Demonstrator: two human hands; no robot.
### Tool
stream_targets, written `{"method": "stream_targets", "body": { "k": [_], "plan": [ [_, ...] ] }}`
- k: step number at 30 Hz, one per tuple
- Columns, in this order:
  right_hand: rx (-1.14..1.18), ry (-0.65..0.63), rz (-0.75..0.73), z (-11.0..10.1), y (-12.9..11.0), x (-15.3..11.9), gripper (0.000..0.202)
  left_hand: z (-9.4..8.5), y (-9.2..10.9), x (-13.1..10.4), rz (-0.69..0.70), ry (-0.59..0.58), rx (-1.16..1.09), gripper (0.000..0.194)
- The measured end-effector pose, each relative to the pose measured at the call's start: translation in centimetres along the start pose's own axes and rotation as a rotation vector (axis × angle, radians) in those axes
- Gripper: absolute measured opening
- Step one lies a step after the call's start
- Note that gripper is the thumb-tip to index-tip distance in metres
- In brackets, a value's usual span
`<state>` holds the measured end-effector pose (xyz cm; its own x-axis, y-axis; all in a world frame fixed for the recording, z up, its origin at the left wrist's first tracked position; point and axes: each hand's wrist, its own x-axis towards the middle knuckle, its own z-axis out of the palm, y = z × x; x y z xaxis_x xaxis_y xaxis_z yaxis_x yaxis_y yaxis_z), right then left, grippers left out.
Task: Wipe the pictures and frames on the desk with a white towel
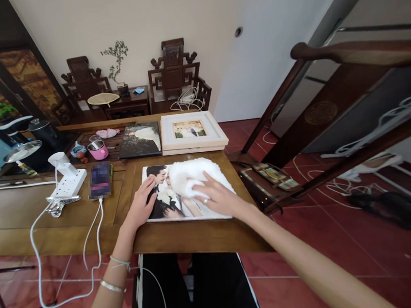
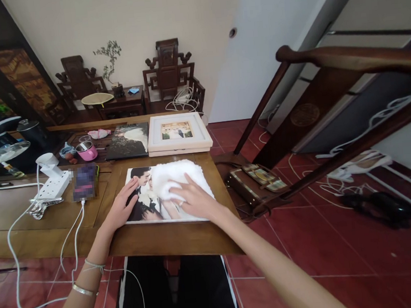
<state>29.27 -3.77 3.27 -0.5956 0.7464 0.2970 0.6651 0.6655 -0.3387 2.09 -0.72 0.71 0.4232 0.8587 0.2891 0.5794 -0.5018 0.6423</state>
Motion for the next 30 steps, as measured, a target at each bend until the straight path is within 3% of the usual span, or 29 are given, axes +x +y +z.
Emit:
{"method": "stream_targets", "body": {
  "k": [4,8,12,19,22,25,30],
  "plan": [
    [-0.024,0.064,0.110,0.3,3.8,3.5,0.031,0.0,-0.1,0.0,0.007,-0.009,0.007,0.046],
    [-0.001,0.103,0.171,0.5,5.1,4.8,0.030,0.0,-0.1,0.0,-0.008,-0.015,0.007,0.046],
    [0.017,0.097,0.153,0.5,3.1,3.0,0.028,0.0,0.1,0.0,-0.006,0.002,0.001,0.046],
    [0.055,0.013,0.076,-0.2,-4.8,-4.6,0.019,0.1,0.2,0.0,-0.009,0.012,0.009,0.045],
    [0.071,-0.023,0.032,-0.5,-6.7,-6.3,0.017,0.1,0.1,0.0,-0.015,0.001,0.020,0.046],
    [0.089,-0.029,0.014,-0.5,-6.3,-6.0,0.017,0.1,0.1,0.0,-0.014,0.002,0.024,0.045],
    [0.026,0.019,0.062,-0.1,-2.0,-1.9,0.021,0.1,0.1,0.0,0.005,0.000,0.014,0.045]
  ]
}}
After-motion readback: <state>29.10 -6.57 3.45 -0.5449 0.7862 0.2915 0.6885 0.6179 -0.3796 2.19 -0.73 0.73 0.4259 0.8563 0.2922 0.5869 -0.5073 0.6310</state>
